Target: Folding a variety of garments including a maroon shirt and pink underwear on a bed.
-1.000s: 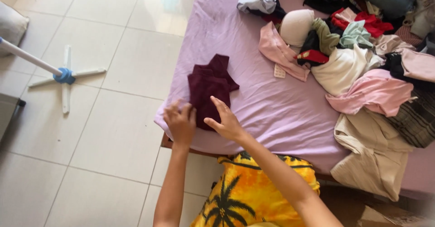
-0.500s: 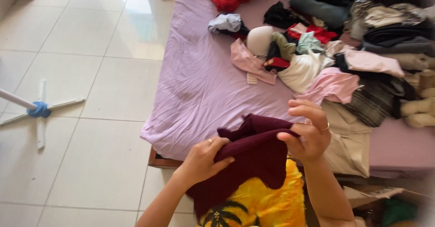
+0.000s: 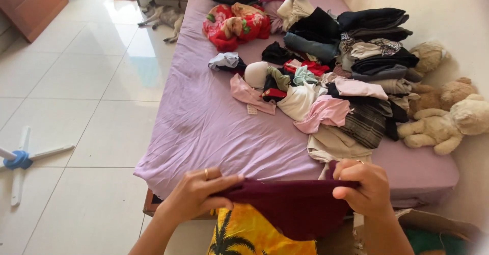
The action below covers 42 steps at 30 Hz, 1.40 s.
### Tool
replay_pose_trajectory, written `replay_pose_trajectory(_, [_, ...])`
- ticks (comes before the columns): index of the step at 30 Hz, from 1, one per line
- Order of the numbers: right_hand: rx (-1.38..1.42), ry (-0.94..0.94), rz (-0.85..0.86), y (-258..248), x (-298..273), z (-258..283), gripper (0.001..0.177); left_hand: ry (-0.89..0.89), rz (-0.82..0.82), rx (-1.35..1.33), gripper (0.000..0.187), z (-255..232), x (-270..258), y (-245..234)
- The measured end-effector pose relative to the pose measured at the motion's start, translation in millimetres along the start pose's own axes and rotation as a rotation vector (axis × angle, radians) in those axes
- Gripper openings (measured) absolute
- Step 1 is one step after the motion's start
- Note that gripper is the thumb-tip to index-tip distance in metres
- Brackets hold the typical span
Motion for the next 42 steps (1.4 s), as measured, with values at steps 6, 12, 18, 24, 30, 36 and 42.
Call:
replay_pose_trajectory(6, [-0.299, 0.289, 0.559, 27, 34, 63, 0.024, 0.165, -0.238, 0.047, 0.025, -64, 16, -27])
replay_pose_trajectory(12, [-0.194, 0.263, 0.421, 5, 20, 27, 0.022, -0.023, -0.073, -0.394, 0.023, -17, -12, 20])
replay_pose_trajectory(18, [0.005, 0.244, 0.335, -8, 4, -13, 0.023, -0.075, 0.154, -0.121, 0.031, -7, 23, 12])
replay_pose_trajectory(24, [-0.281, 0.254, 0.450, 18, 62, 11, 0.041, 0.021, 0.004, -0.230, 0.028, 29, -14, 35])
replay_pose_trajectory(30, [-0.409, 0.013, 0.014, -19, 52, 24, 0.032, -0.480, 0.468, 0.118, 0.034, 42, 37, -4])
replay_pose_trajectory(36, [-0.306, 0.120, -0.061, -57, 23, -8, 0.028, -0.106, 0.103, -0.049, 0.032, 24, 8, -33])
replay_pose_trajectory(42, [-0.403, 0.235, 0.082, -58, -6, -30, 0.033, -0.211, -0.096, -0.136, 0.031, 20, -16, -50])
Point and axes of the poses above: each hand's wrist, its own x-axis towards the middle knuckle, its own y-axis out of the palm, z = x × y, the point moved 7 cm from there along x, towards the middle knuckle, and after that the axes turned 9 degrees about y, right-handed, at the moved point
